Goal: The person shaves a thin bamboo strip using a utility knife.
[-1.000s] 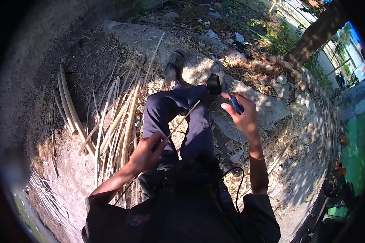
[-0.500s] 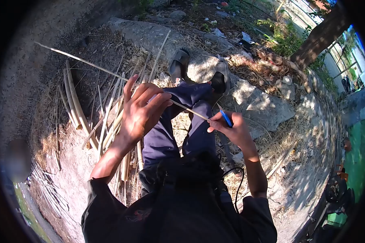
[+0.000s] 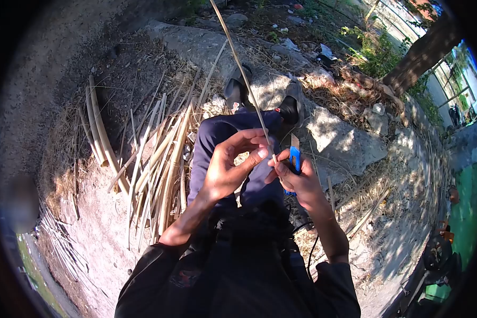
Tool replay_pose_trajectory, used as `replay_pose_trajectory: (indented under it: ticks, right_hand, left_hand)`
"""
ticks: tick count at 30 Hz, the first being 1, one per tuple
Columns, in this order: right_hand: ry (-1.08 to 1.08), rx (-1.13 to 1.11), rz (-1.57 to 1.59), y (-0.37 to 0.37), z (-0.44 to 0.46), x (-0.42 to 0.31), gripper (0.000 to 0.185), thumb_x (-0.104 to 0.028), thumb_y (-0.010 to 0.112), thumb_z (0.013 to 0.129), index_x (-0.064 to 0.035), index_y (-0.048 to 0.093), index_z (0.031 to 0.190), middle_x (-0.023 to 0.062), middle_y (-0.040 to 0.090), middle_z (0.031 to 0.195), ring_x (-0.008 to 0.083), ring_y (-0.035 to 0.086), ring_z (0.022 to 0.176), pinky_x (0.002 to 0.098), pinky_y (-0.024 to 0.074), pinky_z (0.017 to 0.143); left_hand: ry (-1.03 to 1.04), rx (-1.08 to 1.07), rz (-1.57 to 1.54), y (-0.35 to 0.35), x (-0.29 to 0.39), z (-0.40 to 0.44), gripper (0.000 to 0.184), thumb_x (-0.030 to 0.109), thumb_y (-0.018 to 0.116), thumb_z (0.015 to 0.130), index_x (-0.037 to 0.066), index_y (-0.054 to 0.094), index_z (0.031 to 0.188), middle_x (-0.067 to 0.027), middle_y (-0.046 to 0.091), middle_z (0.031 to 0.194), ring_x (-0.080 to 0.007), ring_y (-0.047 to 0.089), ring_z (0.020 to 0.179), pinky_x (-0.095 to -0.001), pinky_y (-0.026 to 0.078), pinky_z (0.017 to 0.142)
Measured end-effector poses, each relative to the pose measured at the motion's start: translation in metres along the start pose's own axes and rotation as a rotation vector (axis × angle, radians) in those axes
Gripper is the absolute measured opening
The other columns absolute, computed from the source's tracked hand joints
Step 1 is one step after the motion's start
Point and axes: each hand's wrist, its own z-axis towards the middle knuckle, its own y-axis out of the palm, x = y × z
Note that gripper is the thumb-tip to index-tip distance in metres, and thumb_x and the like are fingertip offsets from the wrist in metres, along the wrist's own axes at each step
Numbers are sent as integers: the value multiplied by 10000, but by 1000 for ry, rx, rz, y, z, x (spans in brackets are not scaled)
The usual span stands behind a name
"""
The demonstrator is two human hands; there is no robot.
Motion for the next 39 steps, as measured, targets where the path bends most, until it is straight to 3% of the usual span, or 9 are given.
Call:
replay_pose_trajectory:
  ticks: [4, 9, 14, 19, 22, 29, 33, 36, 39]
  right_hand:
    - [21, -7, 13, 9, -4, 0, 221, -231, 725, 1042, -35, 683, 1137, 161, 775, 879, -4, 434, 508, 200, 294, 489]
    - [-40, -14, -43, 11, -4, 4, 226, -215, 751, 1023, -20, 699, 1125, 134, 781, 888, 6, 459, 540, 202, 323, 504]
    - [-134, 69, -272, 23, -8, -5, 161, -141, 792, 979, 2, 763, 1045, 84, 788, 901, 42, 604, 678, 214, 450, 607]
    - [-130, 69, -244, 27, -10, -6, 165, -119, 801, 973, 27, 759, 1036, 51, 748, 866, 70, 666, 750, 241, 509, 697]
    - [-176, 66, -257, 27, -11, -4, 153, -113, 807, 968, 21, 761, 1025, 41, 740, 848, 66, 656, 750, 244, 499, 694]
    - [-256, 40, -326, 19, -10, 6, 150, -118, 822, 952, 4, 769, 1022, 6, 727, 819, 43, 623, 745, 236, 462, 658]
    - [-268, 166, -320, 19, -16, -8, 166, -113, 812, 956, 9, 760, 1057, 25, 738, 884, 57, 658, 801, 222, 496, 688]
    - [-341, 353, -212, 16, -17, -31, 233, -83, 761, 984, 23, 730, 1190, 103, 751, 1085, 123, 727, 913, 243, 575, 804]
    - [-431, 305, -163, 16, -11, -52, 293, -79, 767, 978, 13, 723, 1253, 124, 768, 1127, 121, 735, 942, 239, 575, 806]
  left_hand:
    - [24, 28, -43, 0, -6, 1, 254, 92, 744, 1018, -42, 702, 1230, -87, 754, 1125, -119, 701, 1018, -322, 559, 976]
    - [5, 42, -50, 0, 8, -5, 192, 82, 755, 1009, -30, 739, 1163, -70, 765, 1047, -93, 681, 958, -299, 556, 907]
    - [74, 84, 98, -2, 4, -5, 142, 82, 776, 993, -12, 762, 1098, -34, 760, 991, -71, 666, 942, -255, 539, 858]
    - [111, 106, 136, 0, 4, -6, 132, 51, 801, 964, -10, 755, 1072, -19, 743, 952, -57, 662, 908, -255, 542, 813]
    - [38, 44, 80, 1, 14, -9, 151, -6, 785, 955, -2, 728, 1095, -45, 747, 1050, -108, 700, 1004, -283, 580, 902]
    - [41, 25, 26, 7, 20, -13, 146, -5, 791, 951, 7, 728, 1082, -35, 744, 1028, -99, 688, 963, -277, 570, 912]
    - [175, 75, 292, 6, 27, -16, 133, 10, 825, 923, 14, 737, 1023, -37, 758, 990, -89, 690, 932, -275, 571, 859]
    - [176, 91, 333, 10, 31, -19, 131, 36, 850, 903, 9, 747, 980, -47, 770, 928, -96, 713, 866, -275, 576, 801]
    - [158, 95, 329, 16, 35, -24, 143, 57, 868, 887, 1, 755, 955, -61, 776, 878, -111, 738, 808, -277, 583, 755]
